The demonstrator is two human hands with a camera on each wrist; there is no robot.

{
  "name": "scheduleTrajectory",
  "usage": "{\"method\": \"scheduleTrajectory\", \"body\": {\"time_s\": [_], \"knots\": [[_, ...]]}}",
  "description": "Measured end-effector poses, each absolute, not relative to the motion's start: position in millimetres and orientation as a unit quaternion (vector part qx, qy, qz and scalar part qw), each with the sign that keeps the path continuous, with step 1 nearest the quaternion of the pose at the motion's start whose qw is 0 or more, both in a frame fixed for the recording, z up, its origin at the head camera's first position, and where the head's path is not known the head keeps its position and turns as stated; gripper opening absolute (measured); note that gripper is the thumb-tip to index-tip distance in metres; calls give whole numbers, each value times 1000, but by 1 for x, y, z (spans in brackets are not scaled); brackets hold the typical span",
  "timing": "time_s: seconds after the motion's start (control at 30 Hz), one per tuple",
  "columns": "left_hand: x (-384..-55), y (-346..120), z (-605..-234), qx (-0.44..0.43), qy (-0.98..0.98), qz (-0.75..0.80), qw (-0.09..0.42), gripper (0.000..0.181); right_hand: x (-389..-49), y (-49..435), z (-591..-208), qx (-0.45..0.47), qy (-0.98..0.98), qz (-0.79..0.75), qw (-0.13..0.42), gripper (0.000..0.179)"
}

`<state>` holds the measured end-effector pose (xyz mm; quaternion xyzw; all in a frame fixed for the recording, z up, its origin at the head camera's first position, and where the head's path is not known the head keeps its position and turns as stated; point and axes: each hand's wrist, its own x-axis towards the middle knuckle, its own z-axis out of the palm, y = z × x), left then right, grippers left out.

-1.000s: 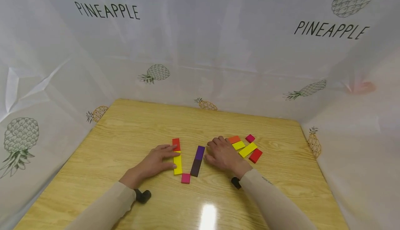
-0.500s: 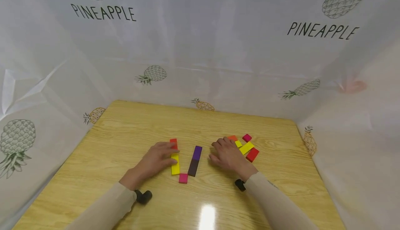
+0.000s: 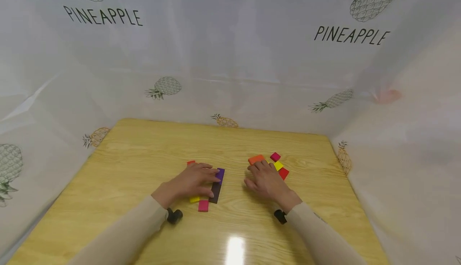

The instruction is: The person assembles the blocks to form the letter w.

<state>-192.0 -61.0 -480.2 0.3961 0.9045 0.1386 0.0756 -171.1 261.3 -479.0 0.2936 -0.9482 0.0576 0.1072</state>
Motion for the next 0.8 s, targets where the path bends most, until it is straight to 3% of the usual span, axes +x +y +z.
{"method": "scheduleTrajectory", "body": {"time_s": [0.3, 0.8], "knots": [[-197, -56, -482, 394, 900, 149, 112, 57, -159, 283, -481, 264, -958, 57, 100, 43], [-203, -60, -495, 411, 890, 165, 114, 59, -138, 310, -475, 228, -965, 63, 111, 41]]}}
